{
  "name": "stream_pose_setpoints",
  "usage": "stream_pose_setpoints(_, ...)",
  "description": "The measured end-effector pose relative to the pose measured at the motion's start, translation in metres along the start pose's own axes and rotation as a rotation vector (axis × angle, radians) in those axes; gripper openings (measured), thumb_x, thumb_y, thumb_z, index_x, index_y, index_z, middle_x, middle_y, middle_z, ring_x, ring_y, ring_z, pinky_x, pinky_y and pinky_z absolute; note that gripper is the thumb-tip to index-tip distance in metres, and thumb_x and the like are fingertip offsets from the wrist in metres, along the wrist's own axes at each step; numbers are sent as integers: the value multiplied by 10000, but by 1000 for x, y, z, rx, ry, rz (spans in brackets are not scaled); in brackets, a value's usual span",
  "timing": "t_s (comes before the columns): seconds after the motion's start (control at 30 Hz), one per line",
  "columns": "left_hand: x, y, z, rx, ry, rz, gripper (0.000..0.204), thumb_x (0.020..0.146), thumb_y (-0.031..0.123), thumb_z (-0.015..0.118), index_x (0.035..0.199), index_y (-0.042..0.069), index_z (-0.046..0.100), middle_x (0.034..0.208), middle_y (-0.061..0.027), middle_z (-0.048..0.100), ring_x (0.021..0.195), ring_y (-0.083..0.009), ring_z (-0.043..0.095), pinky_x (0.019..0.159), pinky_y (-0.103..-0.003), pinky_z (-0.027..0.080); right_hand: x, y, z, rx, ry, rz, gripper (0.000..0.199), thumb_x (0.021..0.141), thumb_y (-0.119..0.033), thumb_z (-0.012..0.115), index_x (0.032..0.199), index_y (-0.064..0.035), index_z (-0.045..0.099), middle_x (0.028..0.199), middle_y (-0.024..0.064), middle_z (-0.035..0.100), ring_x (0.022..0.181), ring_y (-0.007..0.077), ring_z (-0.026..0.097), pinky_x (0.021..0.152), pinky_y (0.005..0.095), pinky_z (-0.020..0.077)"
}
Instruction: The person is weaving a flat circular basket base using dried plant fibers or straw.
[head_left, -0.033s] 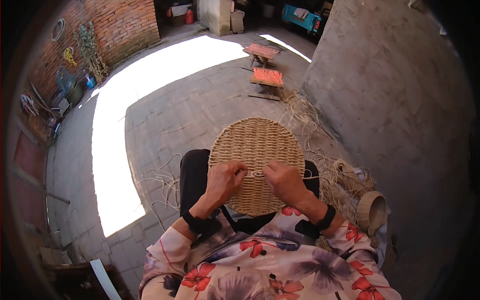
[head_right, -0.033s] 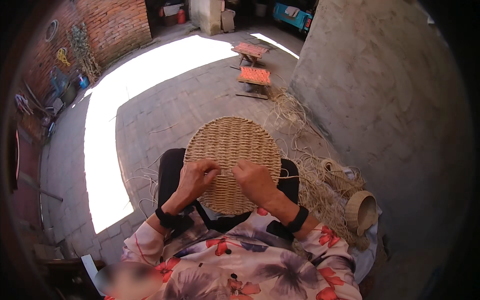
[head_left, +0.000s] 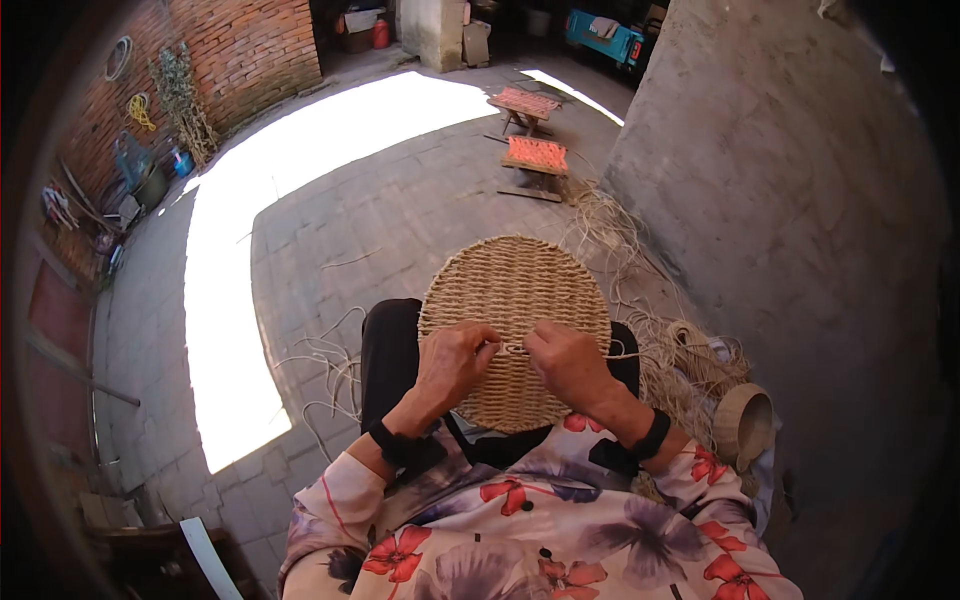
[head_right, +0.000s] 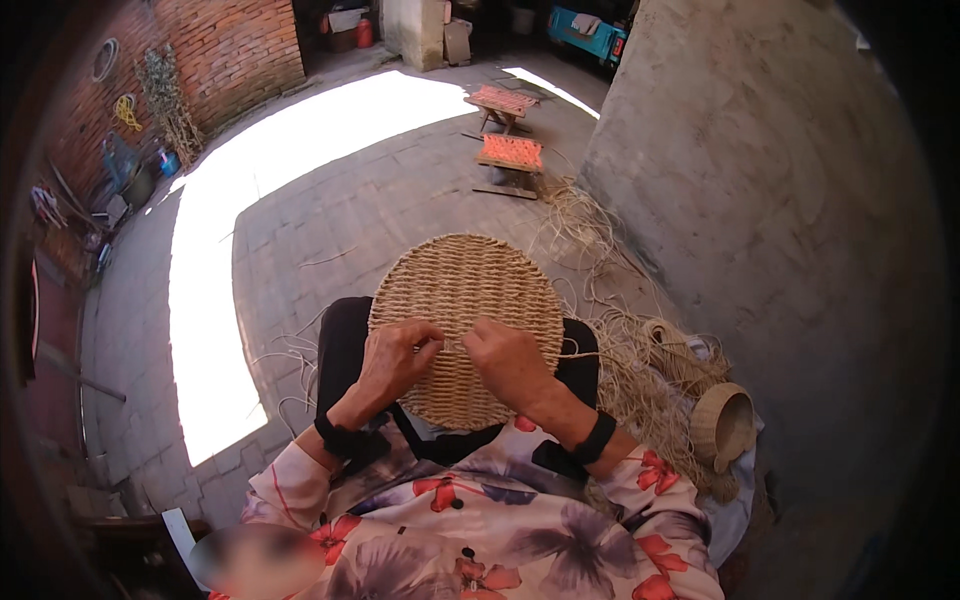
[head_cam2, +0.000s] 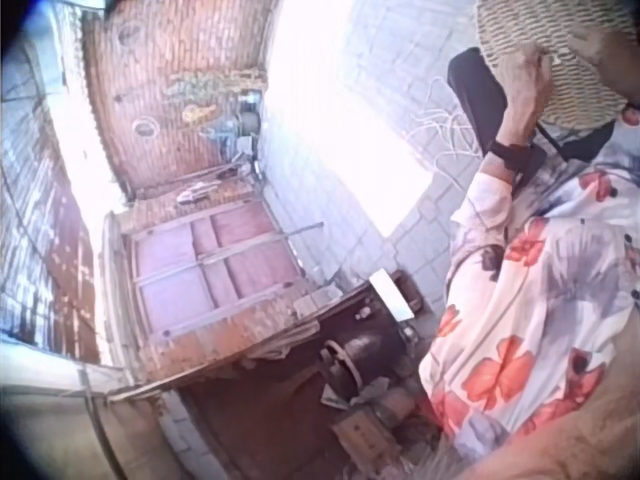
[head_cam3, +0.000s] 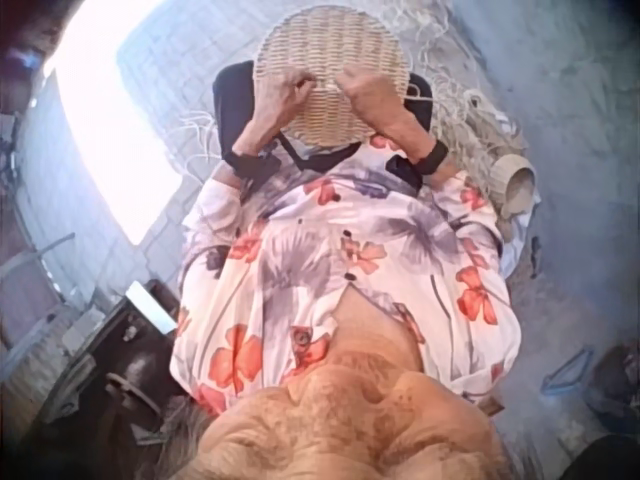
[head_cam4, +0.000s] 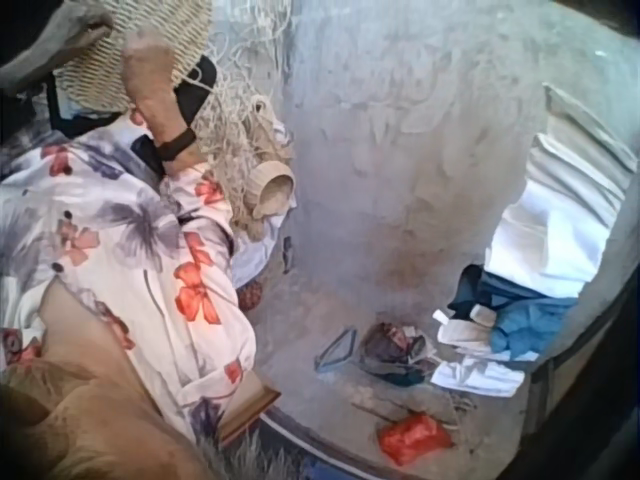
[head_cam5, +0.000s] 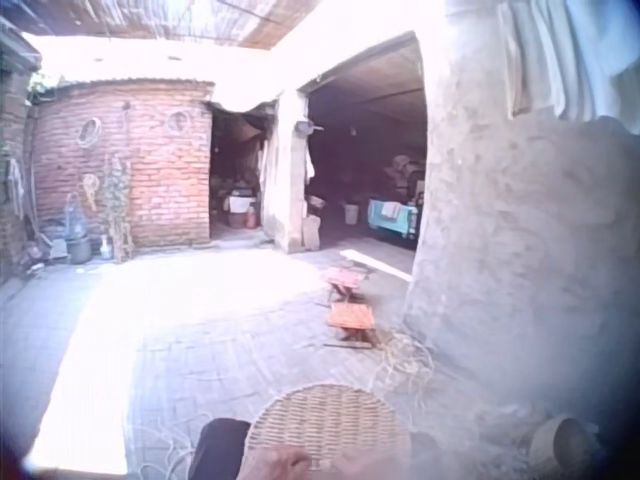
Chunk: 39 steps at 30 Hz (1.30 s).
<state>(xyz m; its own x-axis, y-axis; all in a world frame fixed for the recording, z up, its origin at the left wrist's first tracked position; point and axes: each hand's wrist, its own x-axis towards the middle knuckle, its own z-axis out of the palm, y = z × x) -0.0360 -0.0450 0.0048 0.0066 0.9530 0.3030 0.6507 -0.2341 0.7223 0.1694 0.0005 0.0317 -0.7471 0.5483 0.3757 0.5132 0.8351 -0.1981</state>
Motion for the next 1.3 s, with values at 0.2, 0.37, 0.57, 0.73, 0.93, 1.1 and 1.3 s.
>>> stream_pose_setpoints(0.2, 2, -2, 18, 261, -70, 114, 117, 827, 165, 670, 868, 61, 702, 809, -118, 670, 776, -332, 675, 674, -448, 525, 8, -3, 23, 46, 33, -35, 121, 756, -32, 645, 864, -31, 590, 813, 121, 541, 730, 328, 624, 633, 429, 522)
stream_pose_setpoints(0.37, 0, -7, 12, 196, 44, 128, 98, 825, 152, 662, 859, 69, 701, 785, -109, 644, 754, -334, 666, 672, -448, 524, 0, -6, 39, 233, 92, 136, 196, 779, 7, 631, 974, -16, 625, 855, 153, 614, 765, 358, 654, 671, 436, 533)
stream_pose_setpoints(0.57, -2, -16, 14, 397, 2, 207, 76, 810, 125, 630, 794, 58, 662, 762, -95, 621, 750, -303, 672, 627, -417, 536, 1, -11, 71, 248, 152, 213, 240, 794, 6, 606, 1031, -37, 614, 870, 190, 634, 777, 371, 662, 671, 461, 541)
stream_pose_setpoints(0.73, -2, -14, 15, 385, 20, 241, 75, 801, 113, 639, 829, 54, 676, 768, -101, 602, 736, -302, 667, 611, -422, 531, 1, -23, 74, 440, 168, 425, 252, 841, 20, 543, 1084, -33, 579, 856, 196, 629, 760, 352, 672, 640, 435, 544)
stream_pose_setpoints(0.93, -4, -15, 15, 360, 29, 273, 55, 797, 102, 654, 832, 65, 673, 743, -100, 581, 667, -303, 653, 580, -429, 524, 12, -32, 55, 1476, 74, 987, 359, 858, 43, 493, 1202, -64, 494, 1013, 85, 556, 699, 157, 595, 594, 310, 540)
stream_pose_setpoints(1.1, 1, -9, 7, 403, -130, 211, 74, 770, 87, 645, 787, 20, 669, 795, -148, 632, 733, -337, 689, 630, -430, 558, 4, -28, 65, 1660, 201, 953, 358, 849, 47, 500, 1189, -65, 490, 981, 56, 512, 693, 116, 522, 587, 283, 516)
stream_pose_setpoints(1.3, 14, -3, 5, 512, -151, 281, 101, 762, 126, 668, 759, 26, 662, 764, -168, 645, 681, -361, 678, 591, -450, 539, 7, -26, 59, 1670, 213, 972, 338, 840, 1, 538, 1170, -59, 500, 956, 42, 512, 717, 103, 517, 606, 270, 493)
